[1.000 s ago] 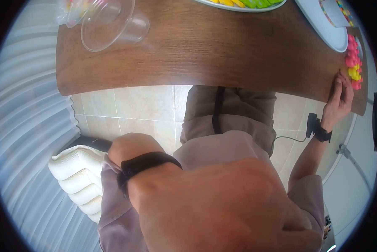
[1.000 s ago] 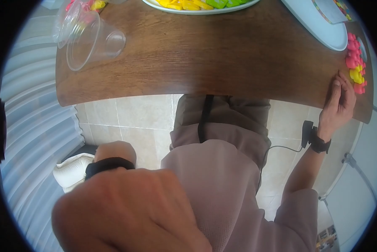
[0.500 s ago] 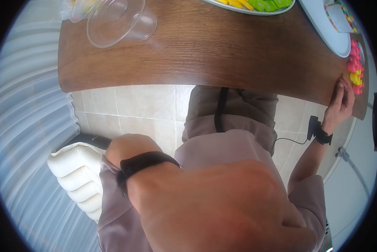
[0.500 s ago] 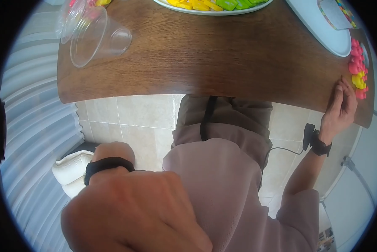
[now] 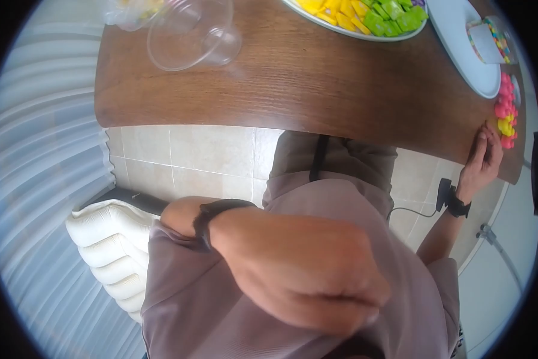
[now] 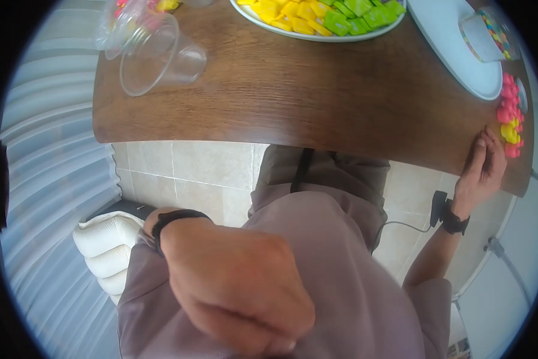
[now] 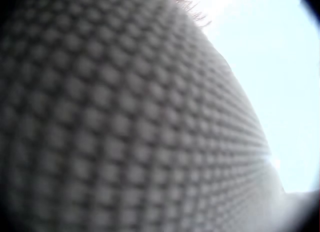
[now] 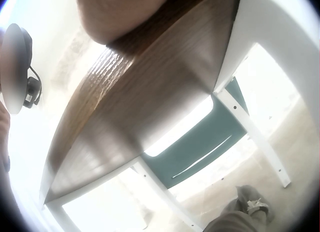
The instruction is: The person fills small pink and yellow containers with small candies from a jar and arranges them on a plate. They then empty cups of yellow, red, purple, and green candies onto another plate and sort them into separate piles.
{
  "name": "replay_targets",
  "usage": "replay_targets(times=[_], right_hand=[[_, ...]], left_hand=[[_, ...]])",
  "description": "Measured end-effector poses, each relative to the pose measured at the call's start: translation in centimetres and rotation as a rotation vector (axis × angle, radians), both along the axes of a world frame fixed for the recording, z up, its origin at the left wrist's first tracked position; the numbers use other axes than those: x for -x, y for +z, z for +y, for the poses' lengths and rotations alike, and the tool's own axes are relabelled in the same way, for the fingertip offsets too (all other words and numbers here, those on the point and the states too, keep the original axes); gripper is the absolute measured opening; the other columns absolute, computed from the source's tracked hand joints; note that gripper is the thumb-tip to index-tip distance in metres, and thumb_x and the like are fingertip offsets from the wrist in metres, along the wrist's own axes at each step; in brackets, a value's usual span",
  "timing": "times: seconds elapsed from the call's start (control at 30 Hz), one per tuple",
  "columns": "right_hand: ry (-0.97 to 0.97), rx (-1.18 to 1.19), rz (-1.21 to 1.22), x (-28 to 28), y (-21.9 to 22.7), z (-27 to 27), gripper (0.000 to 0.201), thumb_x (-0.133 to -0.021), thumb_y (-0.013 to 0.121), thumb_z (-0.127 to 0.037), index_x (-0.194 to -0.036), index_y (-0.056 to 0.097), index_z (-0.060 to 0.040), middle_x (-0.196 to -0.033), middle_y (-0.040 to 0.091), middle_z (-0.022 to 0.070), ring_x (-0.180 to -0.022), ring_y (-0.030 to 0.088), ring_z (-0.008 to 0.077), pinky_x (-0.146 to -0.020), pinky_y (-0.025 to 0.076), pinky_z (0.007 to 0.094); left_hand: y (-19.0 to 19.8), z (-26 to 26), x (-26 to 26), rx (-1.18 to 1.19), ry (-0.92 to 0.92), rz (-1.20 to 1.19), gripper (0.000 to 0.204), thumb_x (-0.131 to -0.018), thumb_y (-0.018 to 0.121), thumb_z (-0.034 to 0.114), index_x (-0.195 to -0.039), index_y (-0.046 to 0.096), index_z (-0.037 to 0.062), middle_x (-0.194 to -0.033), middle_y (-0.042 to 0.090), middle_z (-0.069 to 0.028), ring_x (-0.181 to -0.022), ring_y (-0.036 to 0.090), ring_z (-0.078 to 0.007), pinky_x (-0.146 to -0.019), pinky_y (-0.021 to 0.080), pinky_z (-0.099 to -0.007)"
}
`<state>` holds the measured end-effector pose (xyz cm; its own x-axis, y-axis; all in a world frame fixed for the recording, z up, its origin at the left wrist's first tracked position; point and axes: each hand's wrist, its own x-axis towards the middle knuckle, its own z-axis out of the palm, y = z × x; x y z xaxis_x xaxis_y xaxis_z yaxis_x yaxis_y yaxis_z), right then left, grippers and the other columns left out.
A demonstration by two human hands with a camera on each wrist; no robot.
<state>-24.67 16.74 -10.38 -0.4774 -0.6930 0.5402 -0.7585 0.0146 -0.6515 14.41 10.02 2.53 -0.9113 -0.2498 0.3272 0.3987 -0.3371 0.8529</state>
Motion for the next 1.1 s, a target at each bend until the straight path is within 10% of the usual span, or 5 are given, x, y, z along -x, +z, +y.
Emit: replay_targets(times=[0.27,0.53,0.8,0.93,1.1], right_hand=[[-0.075,-0.152,0.155,-2.3,1.9,0.0,0.025,-0.102,0.061,-0.007,-0.124,0.064,0.0044,-0.124,0.068,0.0145,-0.116,0.063,0.0206,-0.103,0.049,0.0312],[1.848,-0.43,-0.338,-21.9,6.4,-6.6,0.059,-0.094,0.071,-0.037,-0.131,0.056,0.0065,-0.133,0.059,0.0265,-0.121,0.06,0.0401,-0.102,0.049,0.0465],[2.045,-0.483,-1.023,-33.3,5.4,-3.2,0.086,-0.095,0.072,-0.036,-0.149,0.022,0.0098,-0.133,0.051,0.0311,-0.127,0.053,0.0356,-0.108,0.044,0.042],[2.15,-1.024,-1.082,-30.8,9.4,-3.3,0.042,-0.09,0.072,-0.017,-0.119,0.047,-0.0004,-0.099,0.057,0.0165,-0.098,0.056,0.0314,-0.082,0.046,0.0429],[2.203,-0.02,-0.973,-31.7,11.3,-2.2,0.022,-0.082,0.067,-0.009,-0.098,0.053,-0.0009,-0.1,0.05,0.0164,-0.096,0.049,0.034,-0.088,0.039,0.0434]], left_hand=[[-1.1,-4.8,-3.9,0.188,0.406,-0.685,0.036,-0.089,0.073,0.024,-0.065,0.059,-0.0002,-0.056,0.056,-0.0108,-0.05,0.051,-0.016,-0.047,0.04,-0.0351],[-4.9,-10.6,-1.4,0.643,0.743,-0.754,0.043,-0.091,0.074,0.029,-0.062,0.055,0.0031,-0.052,0.048,-0.0036,-0.05,0.044,-0.0109,-0.048,0.036,-0.0311],[-4.0,-13.3,3.7,0.972,0.848,-0.663,0.042,-0.088,0.068,0.031,-0.062,0.057,0.001,-0.054,0.054,-0.011,-0.049,0.052,-0.0228,-0.052,0.043,-0.0389],[-4.1,-12.6,3.2,1.049,0.787,-0.611,0.04,-0.09,0.066,0.031,-0.064,0.059,0.0022,-0.058,0.056,-0.0148,-0.055,0.056,-0.0326,-0.054,0.044,-0.0437],[-4.2,-11.0,2.5,1.05,0.607,-0.695,0.035,-0.09,0.063,0.032,-0.073,0.066,0.0016,-0.069,0.064,-0.0207,-0.071,0.064,-0.0423,-0.065,0.05,-0.0522]])
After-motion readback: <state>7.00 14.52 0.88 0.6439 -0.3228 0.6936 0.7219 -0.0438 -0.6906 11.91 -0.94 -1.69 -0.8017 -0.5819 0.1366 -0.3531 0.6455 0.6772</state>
